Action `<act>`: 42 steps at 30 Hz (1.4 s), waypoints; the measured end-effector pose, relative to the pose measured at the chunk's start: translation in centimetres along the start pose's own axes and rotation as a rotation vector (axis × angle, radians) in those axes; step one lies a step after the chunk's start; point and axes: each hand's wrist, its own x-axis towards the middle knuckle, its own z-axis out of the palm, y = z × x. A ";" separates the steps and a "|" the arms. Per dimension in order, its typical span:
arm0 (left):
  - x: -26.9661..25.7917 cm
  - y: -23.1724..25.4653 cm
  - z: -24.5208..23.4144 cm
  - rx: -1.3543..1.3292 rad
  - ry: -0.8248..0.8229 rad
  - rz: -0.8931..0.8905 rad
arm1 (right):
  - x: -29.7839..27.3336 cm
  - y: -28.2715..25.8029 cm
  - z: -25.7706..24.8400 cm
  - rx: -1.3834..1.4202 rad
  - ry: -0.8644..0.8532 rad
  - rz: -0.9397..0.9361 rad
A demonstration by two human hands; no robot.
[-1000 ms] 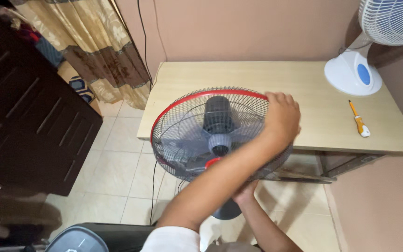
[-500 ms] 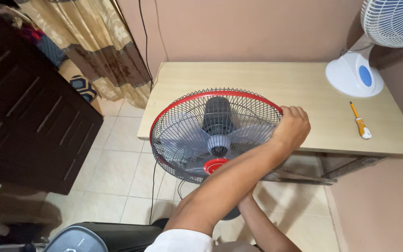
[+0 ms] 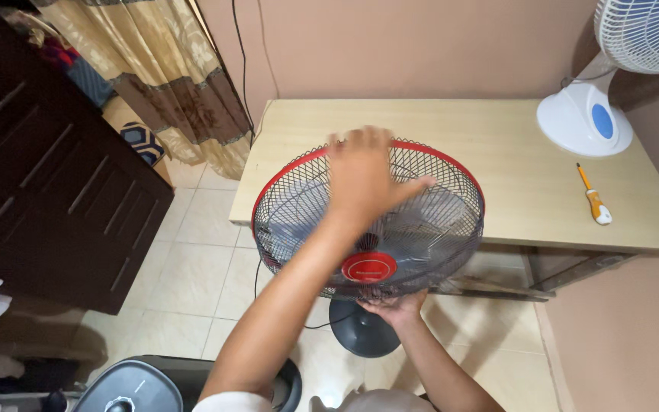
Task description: The person disassembles a standing fan by removing the front grille, unscrewing the blade nut, and taking off the fan blades. They then use a screwdriver to loosen screws on the motor housing before reattaching the front grille.
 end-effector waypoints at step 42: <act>-16.0 -15.4 4.5 -0.500 0.455 -0.633 | -2.5 -8.2 2.6 -0.184 -0.157 -0.860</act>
